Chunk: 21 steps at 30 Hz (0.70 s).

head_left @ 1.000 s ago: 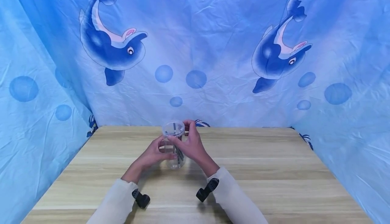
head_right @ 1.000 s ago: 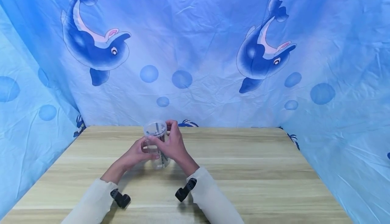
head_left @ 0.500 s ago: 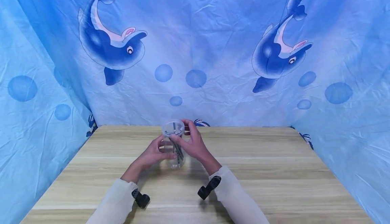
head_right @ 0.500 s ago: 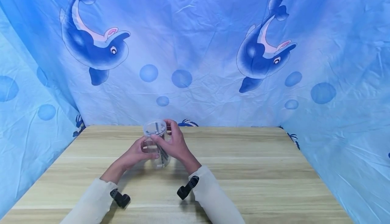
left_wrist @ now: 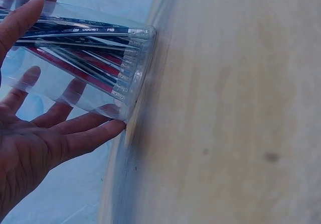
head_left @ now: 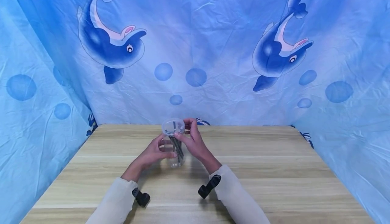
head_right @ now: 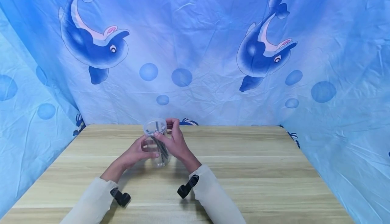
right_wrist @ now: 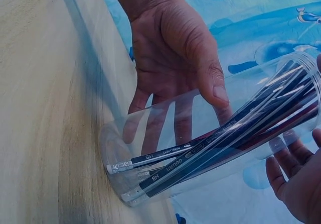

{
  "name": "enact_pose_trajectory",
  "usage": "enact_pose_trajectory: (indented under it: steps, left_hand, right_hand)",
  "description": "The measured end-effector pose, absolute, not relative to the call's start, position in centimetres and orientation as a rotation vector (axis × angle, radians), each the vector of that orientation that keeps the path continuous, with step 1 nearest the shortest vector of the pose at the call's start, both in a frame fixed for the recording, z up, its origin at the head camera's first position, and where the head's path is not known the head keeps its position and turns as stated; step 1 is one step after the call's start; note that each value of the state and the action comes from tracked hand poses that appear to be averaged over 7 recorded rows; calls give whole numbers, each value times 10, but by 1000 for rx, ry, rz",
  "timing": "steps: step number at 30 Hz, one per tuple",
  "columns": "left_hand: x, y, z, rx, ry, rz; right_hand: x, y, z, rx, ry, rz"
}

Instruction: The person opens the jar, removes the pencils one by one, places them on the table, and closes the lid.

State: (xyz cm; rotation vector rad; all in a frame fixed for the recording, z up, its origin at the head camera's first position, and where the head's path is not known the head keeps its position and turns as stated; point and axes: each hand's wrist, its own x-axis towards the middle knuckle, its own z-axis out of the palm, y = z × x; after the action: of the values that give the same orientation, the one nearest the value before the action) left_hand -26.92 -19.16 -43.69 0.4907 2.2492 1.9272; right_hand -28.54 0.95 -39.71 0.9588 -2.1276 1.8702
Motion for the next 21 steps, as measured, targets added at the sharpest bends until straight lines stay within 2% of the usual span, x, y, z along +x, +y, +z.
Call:
enact_pose_trajectory:
  steps: [13, 21]
  left_hand:
    - [-272, -192, -437, 485, 2279, 1899]
    - [-273, -192, -438, 474, 2288, 1897]
  right_hand:
    - [-287, 10, -391, 1002, -2088, 1933]
    - [-263, 16, -363, 1023, -2116, 1971]
